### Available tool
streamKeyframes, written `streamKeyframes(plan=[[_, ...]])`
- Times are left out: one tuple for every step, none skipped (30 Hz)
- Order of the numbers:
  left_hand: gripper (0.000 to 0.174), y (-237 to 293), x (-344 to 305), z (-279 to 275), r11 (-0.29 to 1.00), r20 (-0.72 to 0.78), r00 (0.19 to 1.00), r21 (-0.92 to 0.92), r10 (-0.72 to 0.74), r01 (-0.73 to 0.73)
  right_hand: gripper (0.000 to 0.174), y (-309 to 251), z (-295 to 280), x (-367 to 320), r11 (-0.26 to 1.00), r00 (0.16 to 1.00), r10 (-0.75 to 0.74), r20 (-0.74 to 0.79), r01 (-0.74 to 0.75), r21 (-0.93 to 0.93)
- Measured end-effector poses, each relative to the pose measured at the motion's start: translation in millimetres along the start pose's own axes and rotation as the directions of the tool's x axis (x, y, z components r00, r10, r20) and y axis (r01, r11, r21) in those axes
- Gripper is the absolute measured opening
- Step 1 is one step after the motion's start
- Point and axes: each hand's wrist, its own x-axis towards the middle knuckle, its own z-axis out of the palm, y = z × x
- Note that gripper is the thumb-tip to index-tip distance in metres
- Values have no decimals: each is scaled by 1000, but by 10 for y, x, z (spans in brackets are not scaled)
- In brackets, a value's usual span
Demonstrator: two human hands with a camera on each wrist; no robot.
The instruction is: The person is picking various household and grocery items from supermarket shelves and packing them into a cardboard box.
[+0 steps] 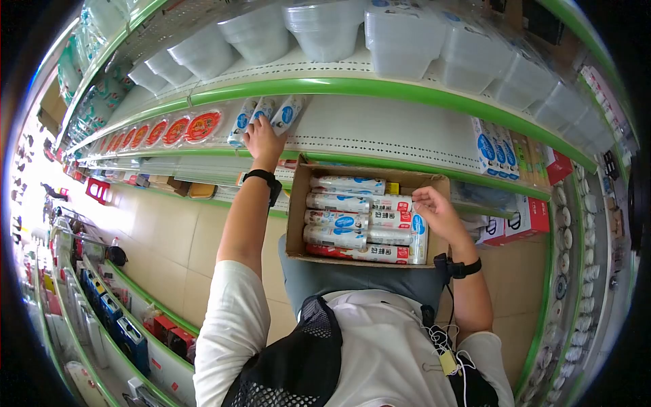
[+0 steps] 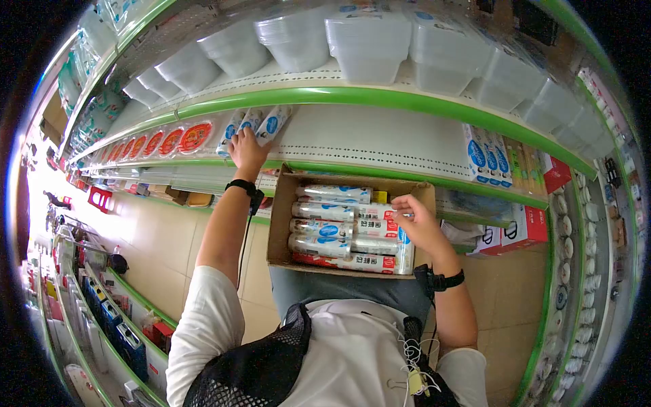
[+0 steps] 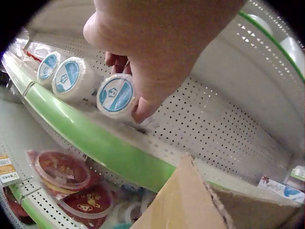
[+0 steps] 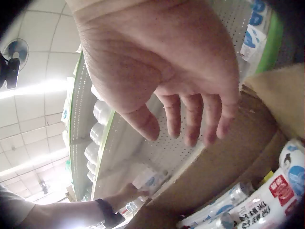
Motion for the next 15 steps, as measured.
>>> streamKeyframes(plan=[[71,-9,-8,6,997,1,1000,72,2,-2,25,4,5,2,1000,1000,2,-2,-2,-1],[71,-26,-12,22,997,3,1000,71,4,-4,25,10,11,-1,1000,1000,8,9,-8,0],[73,-43,-15,31,996,11,999,82,-39,38,25,13,19,2,1000,1000,13,19,-13,1],[74,-50,-17,42,993,19,997,93,-81,79,25,0,33,3,1000,1000,15,17,-15,2],[74,-57,-17,52,993,20,997,93,-78,76,25,-26,49,1,1000,999,24,28,-24,10],[76,-45,-32,6,989,29,995,117,-97,93,24,-34,63,-8,999,999,34,40,-35,18],[77,-46,-45,-23,984,38,992,144,-116,110,24,-22,81,-11,999,999,36,39,-37,21],[77,-62,-56,-3,983,40,993,146,-114,107,24,1,102,-7,999,998,32,45,-33,28],[79,-84,-62,21,982,26,993,156,-112,107,24,33,128,8,999,998,27,50,-29,37],[81,-107,-67,41,981,17,994,166,-105,101,24,86,149,28,998,998,33,45,-35,44],[81,-129,-59,58,981,22,995,170,-97,92,26,166,150,78,1000,996,9,86,-9,1],[81,-127,-58,85,978,-3,993,175,-117,115,27,245,146,95,999,993,-5,121,10,-38],[81,-111,-76,123,975,-18,991,176,-133,134,27,278,142,99,999,994,18,107,-15,-32],[81,-134,-70,135,973,-17,991,188,-132,133,30,307,142,148,992,987,45,155,-26,-120],[83,-127,-98,121,974,-7,992,185,-128,127,32,340,128,194,978,977,80,200,-38,-206]])
